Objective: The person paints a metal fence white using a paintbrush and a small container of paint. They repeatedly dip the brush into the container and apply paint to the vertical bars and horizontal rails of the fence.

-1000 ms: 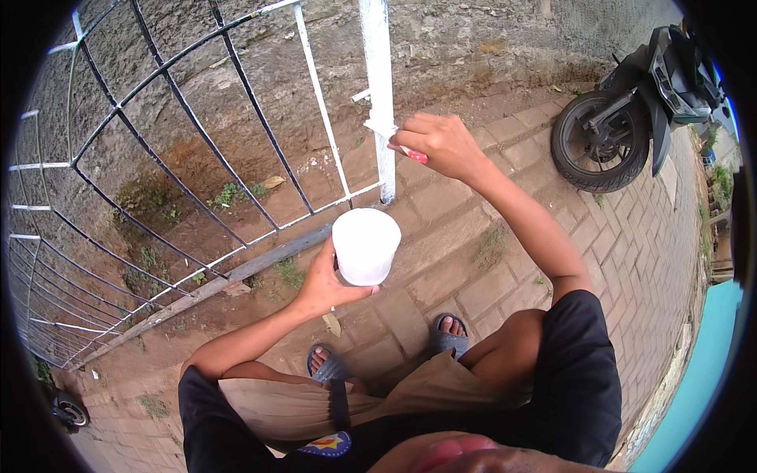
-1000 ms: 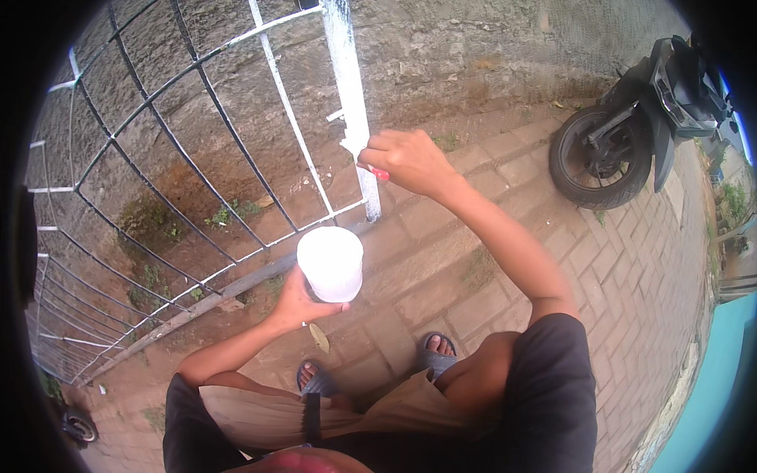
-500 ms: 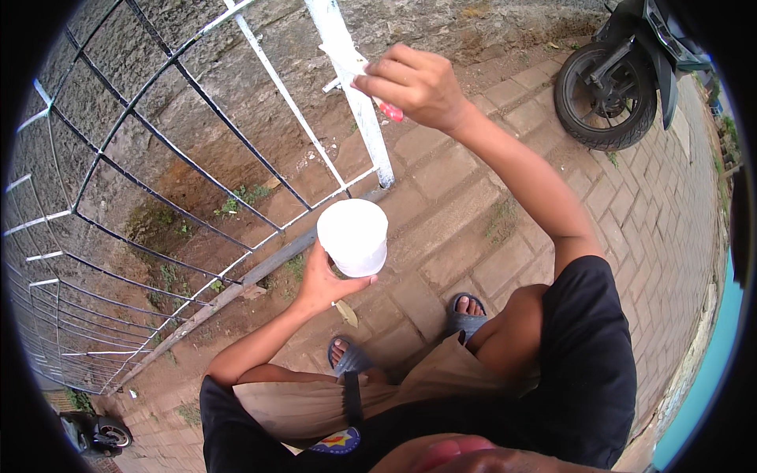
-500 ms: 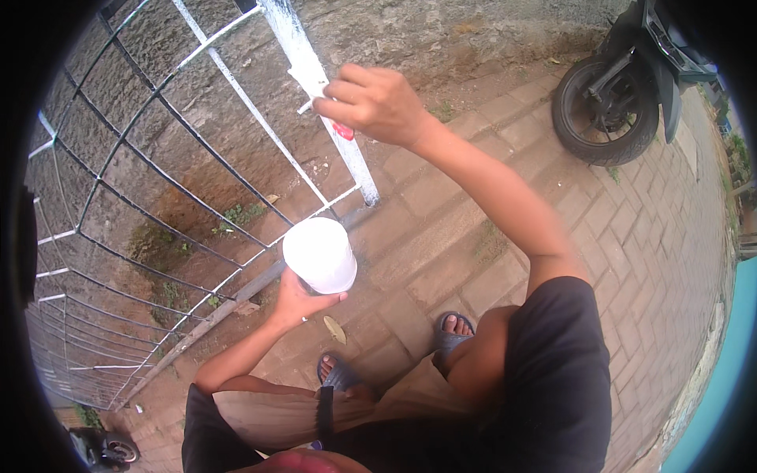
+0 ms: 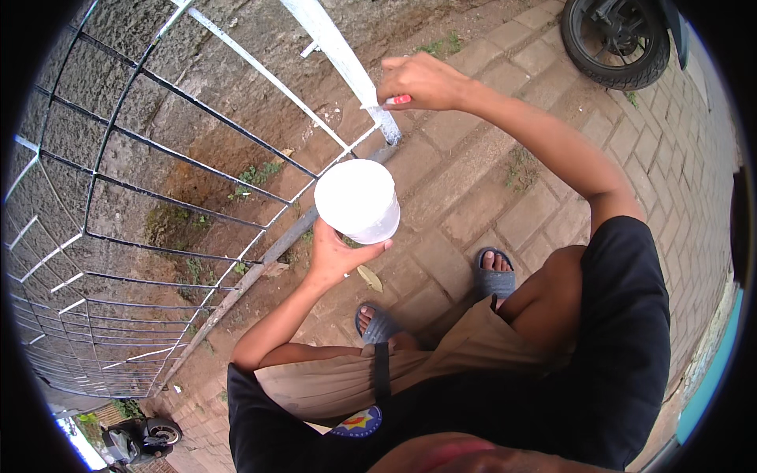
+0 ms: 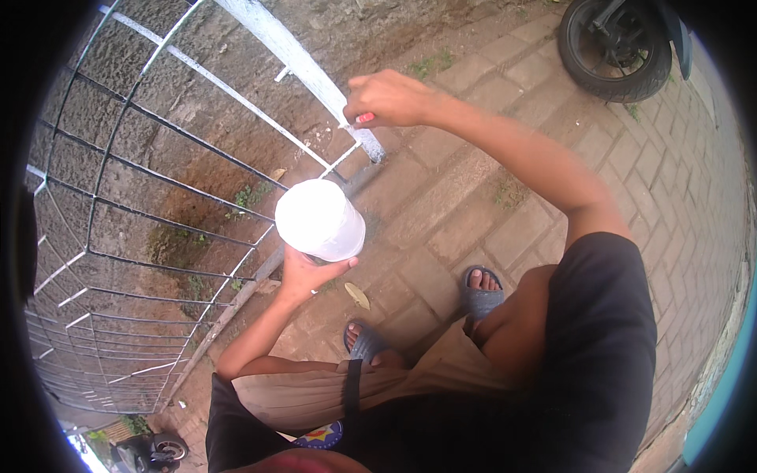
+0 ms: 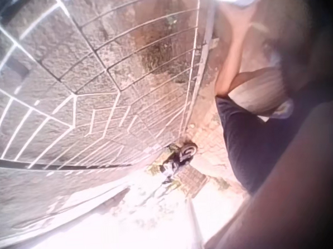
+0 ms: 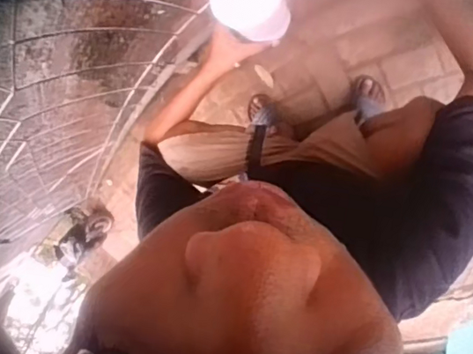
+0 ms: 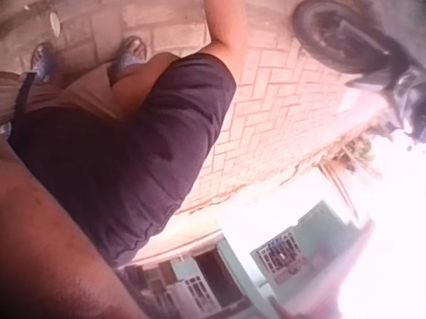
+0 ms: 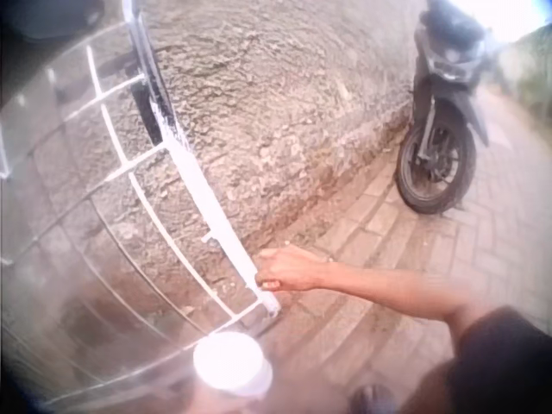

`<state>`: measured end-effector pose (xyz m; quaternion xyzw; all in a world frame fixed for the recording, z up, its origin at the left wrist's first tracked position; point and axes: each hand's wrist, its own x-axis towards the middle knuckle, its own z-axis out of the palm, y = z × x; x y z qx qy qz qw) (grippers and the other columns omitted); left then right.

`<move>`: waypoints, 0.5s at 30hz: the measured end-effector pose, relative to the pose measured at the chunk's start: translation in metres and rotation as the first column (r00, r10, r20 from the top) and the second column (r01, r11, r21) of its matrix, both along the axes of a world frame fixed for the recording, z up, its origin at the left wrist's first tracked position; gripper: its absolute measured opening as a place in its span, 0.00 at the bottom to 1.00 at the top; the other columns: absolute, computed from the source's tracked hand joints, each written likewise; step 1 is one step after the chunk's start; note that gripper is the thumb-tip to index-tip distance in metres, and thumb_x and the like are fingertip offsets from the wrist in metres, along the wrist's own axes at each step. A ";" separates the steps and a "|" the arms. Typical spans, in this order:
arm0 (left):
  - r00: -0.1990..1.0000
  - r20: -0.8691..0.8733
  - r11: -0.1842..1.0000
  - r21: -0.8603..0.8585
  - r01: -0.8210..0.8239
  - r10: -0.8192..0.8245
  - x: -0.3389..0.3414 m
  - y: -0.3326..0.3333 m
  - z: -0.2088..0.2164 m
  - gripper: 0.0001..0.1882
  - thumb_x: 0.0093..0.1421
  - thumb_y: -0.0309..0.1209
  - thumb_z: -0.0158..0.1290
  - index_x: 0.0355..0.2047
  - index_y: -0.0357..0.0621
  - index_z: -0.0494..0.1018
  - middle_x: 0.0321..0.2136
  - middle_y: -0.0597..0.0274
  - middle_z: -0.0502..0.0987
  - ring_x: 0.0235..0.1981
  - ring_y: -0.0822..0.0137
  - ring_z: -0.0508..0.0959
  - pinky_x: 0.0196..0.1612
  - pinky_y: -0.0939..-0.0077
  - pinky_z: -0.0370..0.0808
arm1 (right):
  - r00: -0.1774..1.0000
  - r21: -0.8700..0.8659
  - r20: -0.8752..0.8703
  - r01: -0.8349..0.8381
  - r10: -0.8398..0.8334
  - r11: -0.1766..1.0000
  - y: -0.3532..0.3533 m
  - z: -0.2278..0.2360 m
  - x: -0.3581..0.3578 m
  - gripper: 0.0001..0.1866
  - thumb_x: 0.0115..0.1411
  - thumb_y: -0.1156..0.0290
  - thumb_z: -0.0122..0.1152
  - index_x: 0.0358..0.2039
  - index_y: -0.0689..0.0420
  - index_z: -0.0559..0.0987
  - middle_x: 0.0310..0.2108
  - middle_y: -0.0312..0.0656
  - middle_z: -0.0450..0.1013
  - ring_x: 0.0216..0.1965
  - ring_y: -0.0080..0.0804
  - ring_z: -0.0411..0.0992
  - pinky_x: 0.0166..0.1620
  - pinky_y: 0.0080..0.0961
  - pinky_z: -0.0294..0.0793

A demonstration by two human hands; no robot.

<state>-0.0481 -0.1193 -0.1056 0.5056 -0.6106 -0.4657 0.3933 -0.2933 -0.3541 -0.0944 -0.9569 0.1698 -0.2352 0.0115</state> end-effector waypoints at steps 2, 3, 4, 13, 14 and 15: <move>1.000 -0.025 1.000 0.019 -0.007 0.008 -0.002 -0.001 -0.002 0.41 0.42 0.29 0.76 0.55 0.32 0.68 0.49 0.53 0.78 0.51 0.64 0.79 0.56 0.67 0.74 | 0.982 -0.070 0.140 0.138 -0.128 0.988 -0.014 0.043 -0.007 0.09 0.55 0.61 0.69 0.30 0.50 0.82 0.29 0.32 0.73 0.36 0.28 0.73 0.35 0.33 0.77; 0.999 -0.031 1.000 0.027 -0.016 0.016 -0.001 -0.002 -0.002 0.41 0.42 0.29 0.76 0.55 0.31 0.69 0.49 0.53 0.79 0.51 0.64 0.79 0.56 0.67 0.74 | 0.966 -0.120 0.166 0.217 -0.196 0.969 -0.019 0.061 -0.009 0.07 0.55 0.63 0.67 0.34 0.47 0.83 0.29 0.31 0.72 0.37 0.27 0.73 0.35 0.31 0.78; 1.000 -0.008 1.000 0.008 -0.030 0.030 0.002 -0.002 -0.004 0.40 0.43 0.28 0.76 0.55 0.31 0.69 0.48 0.53 0.79 0.50 0.64 0.79 0.56 0.67 0.75 | 0.966 -0.185 0.216 0.183 -0.142 0.966 -0.021 0.072 -0.012 0.06 0.57 0.64 0.67 0.34 0.49 0.83 0.30 0.32 0.74 0.37 0.30 0.74 0.35 0.31 0.77; 0.999 0.026 0.999 0.007 -0.035 0.035 0.001 -0.009 -0.001 0.37 0.43 0.27 0.76 0.52 0.31 0.71 0.46 0.53 0.80 0.48 0.64 0.81 0.55 0.67 0.75 | 0.989 -0.335 0.144 0.074 -0.026 0.939 0.016 -0.059 -0.018 0.06 0.55 0.70 0.62 0.35 0.51 0.76 0.31 0.34 0.68 0.34 0.29 0.73 0.31 0.26 0.78; 0.999 0.007 0.999 0.018 -0.043 0.043 -0.002 -0.009 0.001 0.37 0.43 0.26 0.76 0.52 0.31 0.71 0.46 0.53 0.80 0.48 0.64 0.81 0.55 0.67 0.75 | 0.997 -0.291 0.081 0.038 -0.015 0.956 0.021 -0.083 -0.020 0.08 0.55 0.71 0.60 0.37 0.51 0.76 0.32 0.34 0.68 0.35 0.29 0.74 0.31 0.26 0.78; 0.999 -0.010 0.998 0.027 -0.052 0.052 -0.005 -0.010 0.001 0.37 0.43 0.26 0.76 0.52 0.31 0.72 0.46 0.53 0.80 0.48 0.64 0.81 0.55 0.67 0.76 | 1.000 -0.246 0.019 0.005 -0.001 0.969 0.025 -0.102 -0.023 0.10 0.56 0.71 0.59 0.39 0.50 0.76 0.33 0.34 0.68 0.36 0.30 0.75 0.31 0.26 0.78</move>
